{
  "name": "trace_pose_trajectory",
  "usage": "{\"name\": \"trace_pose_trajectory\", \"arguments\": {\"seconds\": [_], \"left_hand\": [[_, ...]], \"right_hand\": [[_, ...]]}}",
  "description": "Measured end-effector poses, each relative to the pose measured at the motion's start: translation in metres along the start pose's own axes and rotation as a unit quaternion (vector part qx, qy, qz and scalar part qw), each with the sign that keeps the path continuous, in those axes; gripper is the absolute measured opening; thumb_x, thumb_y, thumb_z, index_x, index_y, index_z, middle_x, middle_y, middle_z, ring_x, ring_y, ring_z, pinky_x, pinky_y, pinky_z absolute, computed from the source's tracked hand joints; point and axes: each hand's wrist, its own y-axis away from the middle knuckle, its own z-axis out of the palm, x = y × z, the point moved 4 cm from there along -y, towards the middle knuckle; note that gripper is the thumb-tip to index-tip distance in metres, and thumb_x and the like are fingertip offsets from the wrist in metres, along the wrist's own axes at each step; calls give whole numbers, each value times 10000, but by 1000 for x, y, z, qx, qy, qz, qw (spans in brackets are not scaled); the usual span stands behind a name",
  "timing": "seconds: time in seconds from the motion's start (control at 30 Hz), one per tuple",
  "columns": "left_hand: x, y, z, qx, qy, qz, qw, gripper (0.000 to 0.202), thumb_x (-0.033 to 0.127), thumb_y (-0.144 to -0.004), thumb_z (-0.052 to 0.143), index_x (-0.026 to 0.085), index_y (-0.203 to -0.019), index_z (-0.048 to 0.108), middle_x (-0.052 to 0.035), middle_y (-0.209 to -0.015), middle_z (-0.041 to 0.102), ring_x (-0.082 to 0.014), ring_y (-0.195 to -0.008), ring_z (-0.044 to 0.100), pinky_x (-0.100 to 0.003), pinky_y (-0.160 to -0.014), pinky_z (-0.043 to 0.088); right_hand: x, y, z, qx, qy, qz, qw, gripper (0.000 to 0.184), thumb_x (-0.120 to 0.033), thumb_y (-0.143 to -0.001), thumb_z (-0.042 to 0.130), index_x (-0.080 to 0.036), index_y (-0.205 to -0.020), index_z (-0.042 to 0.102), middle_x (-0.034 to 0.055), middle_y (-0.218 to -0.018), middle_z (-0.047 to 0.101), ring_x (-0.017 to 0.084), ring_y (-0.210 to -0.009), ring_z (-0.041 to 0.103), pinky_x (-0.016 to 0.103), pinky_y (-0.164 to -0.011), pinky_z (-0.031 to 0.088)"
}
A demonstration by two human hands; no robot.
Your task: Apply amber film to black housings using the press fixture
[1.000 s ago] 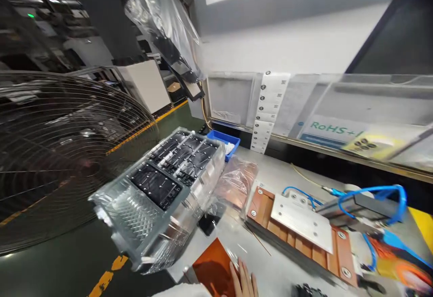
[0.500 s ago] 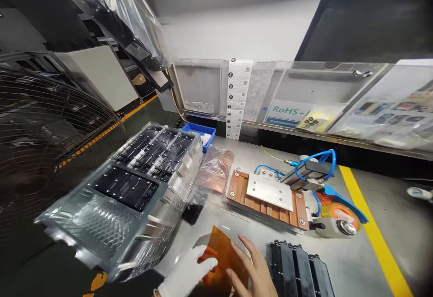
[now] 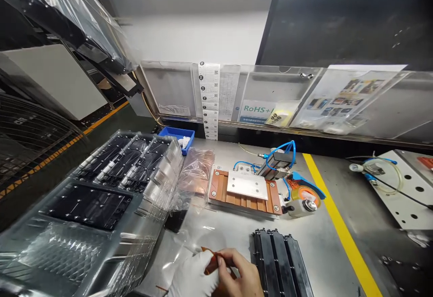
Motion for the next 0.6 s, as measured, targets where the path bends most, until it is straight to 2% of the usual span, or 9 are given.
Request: {"name": "trace_pose_trajectory", "arguments": {"seconds": [0.1, 0.27, 0.4, 0.53, 0.6], "left_hand": [[-1, 0, 2, 4, 27, -7, 1000, 182, 348, -872, 537, 248, -928, 679, -25, -804, 720, -153, -721, 672, -190, -658, 526], [1, -1, 5, -13, 67, -11, 998, 207, 376, -868, 555, 267, -993, 679, -13, -829, 728, -146, -740, 674, -185, -680, 526], [6, -3, 5, -33, 102, -28, 994, 228, 407, -865, 553, 264, -975, 692, -18, -823, 727, -157, -756, 678, -206, -699, 534], [16, -4, 1, -47, 174, -76, 981, 319, 512, -802, 623, 266, -991, 696, -19, -942, 734, -187, -890, 688, -235, -806, 529], [18, -3, -2, -50, 137, -117, 982, 368, 585, -780, 619, 253, -917, 700, -17, -886, 730, -195, -854, 682, -241, -764, 524]], "right_hand": [[-4, 0, 1, 18, -58, 43, 997, 285, -461, -915, 527, -206, -857, 640, 34, -739, 730, 156, -672, 673, 217, -681, 511], [-15, -1, -3, 19, -42, 38, 998, 320, -475, -933, 486, -218, -863, 664, 31, -771, 736, 146, -685, 660, 214, -702, 488], [-8, -1, -4, 33, -55, 61, 996, 361, -517, -906, 522, -200, -802, 658, 50, -730, 719, 160, -652, 643, 237, -662, 477], [-3, -3, -5, 23, -196, 137, 971, 436, -599, -788, 659, -191, -941, 637, 54, -773, 723, 189, -719, 675, 269, -700, 498], [-1, -5, -7, 8, -265, 161, 951, 412, -569, -764, 706, -205, -941, 627, 31, -770, 712, 182, -711, 676, 260, -661, 498]]}}
